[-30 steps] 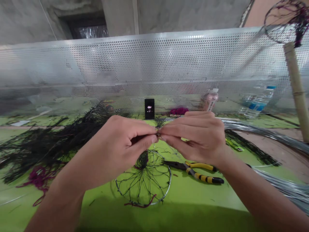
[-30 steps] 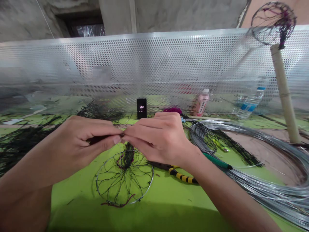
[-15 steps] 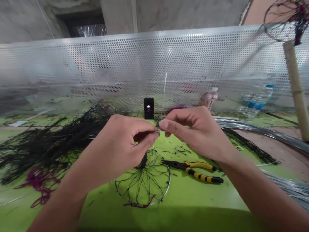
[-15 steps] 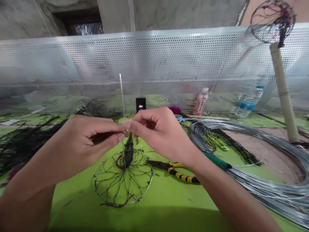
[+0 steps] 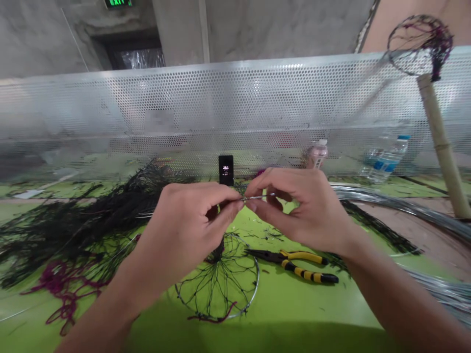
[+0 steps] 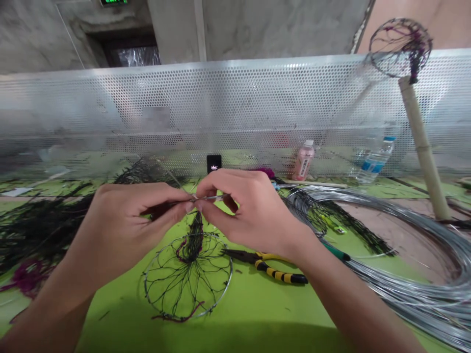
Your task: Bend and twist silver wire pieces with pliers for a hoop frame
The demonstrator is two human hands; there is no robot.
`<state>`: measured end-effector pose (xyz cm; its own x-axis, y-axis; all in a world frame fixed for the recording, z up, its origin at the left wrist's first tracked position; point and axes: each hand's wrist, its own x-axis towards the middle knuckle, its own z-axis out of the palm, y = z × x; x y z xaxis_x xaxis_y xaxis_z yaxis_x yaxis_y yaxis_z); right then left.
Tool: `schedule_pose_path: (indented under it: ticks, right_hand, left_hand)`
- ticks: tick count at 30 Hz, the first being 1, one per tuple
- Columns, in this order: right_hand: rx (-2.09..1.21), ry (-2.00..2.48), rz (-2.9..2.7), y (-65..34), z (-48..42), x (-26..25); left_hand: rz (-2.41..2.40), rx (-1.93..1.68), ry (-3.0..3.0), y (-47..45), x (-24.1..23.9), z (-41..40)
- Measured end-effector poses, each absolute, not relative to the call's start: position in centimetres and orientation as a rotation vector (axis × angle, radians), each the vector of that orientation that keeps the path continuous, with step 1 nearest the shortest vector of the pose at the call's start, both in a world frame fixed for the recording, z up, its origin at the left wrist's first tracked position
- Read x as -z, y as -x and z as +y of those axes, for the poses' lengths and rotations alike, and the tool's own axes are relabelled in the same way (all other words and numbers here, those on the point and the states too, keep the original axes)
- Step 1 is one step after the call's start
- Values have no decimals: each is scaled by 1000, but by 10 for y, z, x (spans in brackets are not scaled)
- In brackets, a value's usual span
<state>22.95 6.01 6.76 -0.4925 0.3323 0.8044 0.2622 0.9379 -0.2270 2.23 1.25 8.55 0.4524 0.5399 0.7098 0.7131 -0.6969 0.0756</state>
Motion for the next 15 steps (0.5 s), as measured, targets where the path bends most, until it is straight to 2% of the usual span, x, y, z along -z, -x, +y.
schedule_pose_path:
  ticks: [5,10,15]
  right_hand:
    - [9,371,-2075,-228,65,-64]
    - [36,418,-2088,-228,62,-65]
    - [-274,589,-2015,-223,58,-67]
  left_hand:
    - [-968,1049,2373,-22,-81,19]
    - [-796,808,2189,-22,-74,22]
    - [-729,707,2102,-23,-68,27]
